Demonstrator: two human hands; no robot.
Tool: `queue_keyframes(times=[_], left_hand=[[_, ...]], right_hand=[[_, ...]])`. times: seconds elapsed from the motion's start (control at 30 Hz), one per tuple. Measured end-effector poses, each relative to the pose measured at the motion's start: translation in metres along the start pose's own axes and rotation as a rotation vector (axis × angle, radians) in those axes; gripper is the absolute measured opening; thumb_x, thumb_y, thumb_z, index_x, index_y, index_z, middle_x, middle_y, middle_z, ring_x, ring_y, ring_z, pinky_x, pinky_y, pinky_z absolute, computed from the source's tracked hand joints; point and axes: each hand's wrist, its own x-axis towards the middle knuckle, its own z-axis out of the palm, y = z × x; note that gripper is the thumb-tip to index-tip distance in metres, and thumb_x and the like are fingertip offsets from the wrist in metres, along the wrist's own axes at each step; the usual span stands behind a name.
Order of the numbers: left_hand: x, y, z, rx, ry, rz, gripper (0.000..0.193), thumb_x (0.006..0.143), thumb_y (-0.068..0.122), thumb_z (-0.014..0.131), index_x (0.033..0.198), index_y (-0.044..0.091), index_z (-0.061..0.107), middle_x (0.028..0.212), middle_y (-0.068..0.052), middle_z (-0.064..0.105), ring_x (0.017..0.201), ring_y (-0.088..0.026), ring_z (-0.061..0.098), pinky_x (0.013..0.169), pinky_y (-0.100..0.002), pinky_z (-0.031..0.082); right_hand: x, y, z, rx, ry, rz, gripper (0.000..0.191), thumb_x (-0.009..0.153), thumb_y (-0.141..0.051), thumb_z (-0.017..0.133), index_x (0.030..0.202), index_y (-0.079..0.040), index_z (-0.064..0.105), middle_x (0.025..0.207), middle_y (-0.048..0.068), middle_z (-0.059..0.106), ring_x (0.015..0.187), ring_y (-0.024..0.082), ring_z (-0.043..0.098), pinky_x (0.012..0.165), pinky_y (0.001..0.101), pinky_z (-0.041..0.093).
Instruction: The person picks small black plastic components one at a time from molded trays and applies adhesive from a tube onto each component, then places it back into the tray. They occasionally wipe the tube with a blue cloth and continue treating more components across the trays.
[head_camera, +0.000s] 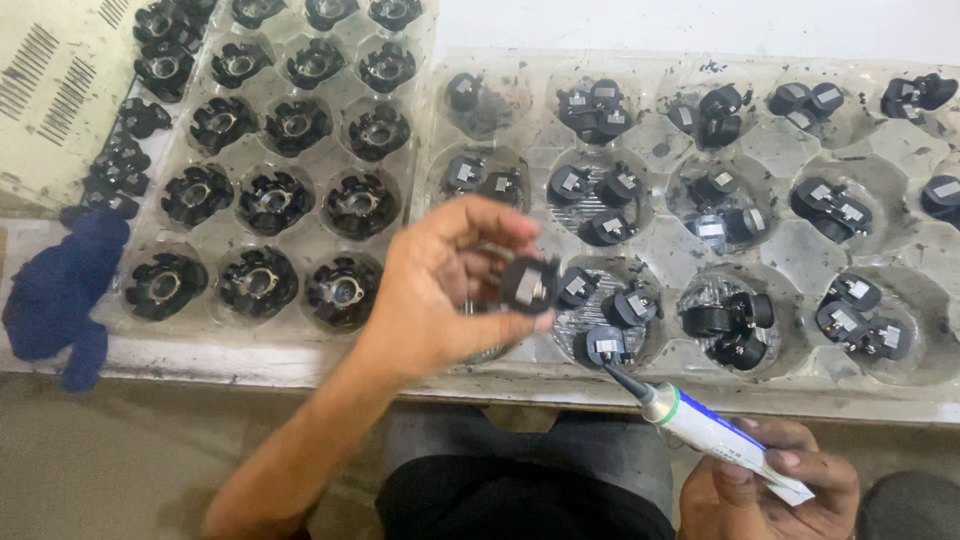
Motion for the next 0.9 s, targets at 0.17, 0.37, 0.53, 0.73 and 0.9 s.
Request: queue_keyframes(times=[0.17,0.37,0.53,0.73,0.9], left_hand=[[-0.069,-0.010,0.024,-0.163,0.142,-0.025,0.062,0.076,-0.007,0.091,0.130,-0.003,0.061,0.116,-0.012,0.070,0.099,-0.018,0.075,0.085,-0.031,0.064],[-0.088,-0.035,0.044,-0.196,0.264,0.060,0.047,0.079,-0.013,0.087,0.121,-0.003,0.069,0.119,-0.009,0.064,0.104,-0.017,0.072,0.090,-0.034,0.066],[-0.089,-0.033,0.049,-0.215,0.256,0.053,0.041,0.084,-0.014,0.081,0.122,-0.002,0.070,0.124,-0.009,0.061,0.105,-0.016,0.070,0.094,-0.033,0.064],[-0.087,-0.022,0.059,-0.096,0.286,0.058,0.046,0.085,-0.015,0.080,0.126,0.002,0.069,0.126,-0.010,0.066,0.104,-0.014,0.072,0.094,-0.029,0.062],[-0.086,-0.020,0.059,-0.015,0.281,0.074,0.048,0.083,-0.016,0.082,0.126,0.002,0.071,0.128,-0.010,0.067,0.107,-0.014,0.071,0.095,-0.030,0.062]], right_hand=[[-0.004,0.010,0.005,0.053,-0.037,-0.035,0.029,0.100,0.007,0.076,0.108,-0.010,0.055,0.111,0.021,0.064,0.116,0.031,0.072,0.109,0.0484,0.060],[-0.020,0.033,-0.045,0.103,-0.150,-0.002,0.035,0.095,0.012,0.076,0.114,-0.010,0.057,0.117,0.022,0.066,0.119,0.033,0.071,0.109,0.0493,0.062],[-0.002,0.017,-0.091,-0.047,-0.337,0.034,0.034,0.086,-0.006,0.074,0.114,-0.014,0.055,0.122,0.020,0.065,0.116,0.033,0.073,0.097,0.0428,0.067],[0.022,0.031,-0.054,-0.399,-0.367,-0.801,0.049,0.088,-0.008,0.079,0.125,-0.016,0.048,0.109,0.008,0.062,0.097,0.026,0.070,0.092,0.0390,0.069],[0.019,0.006,-0.052,-0.569,-0.523,-0.404,0.035,0.088,-0.013,0.074,0.118,-0.014,0.055,0.107,0.014,0.063,0.103,0.029,0.072,0.092,0.0423,0.066]])
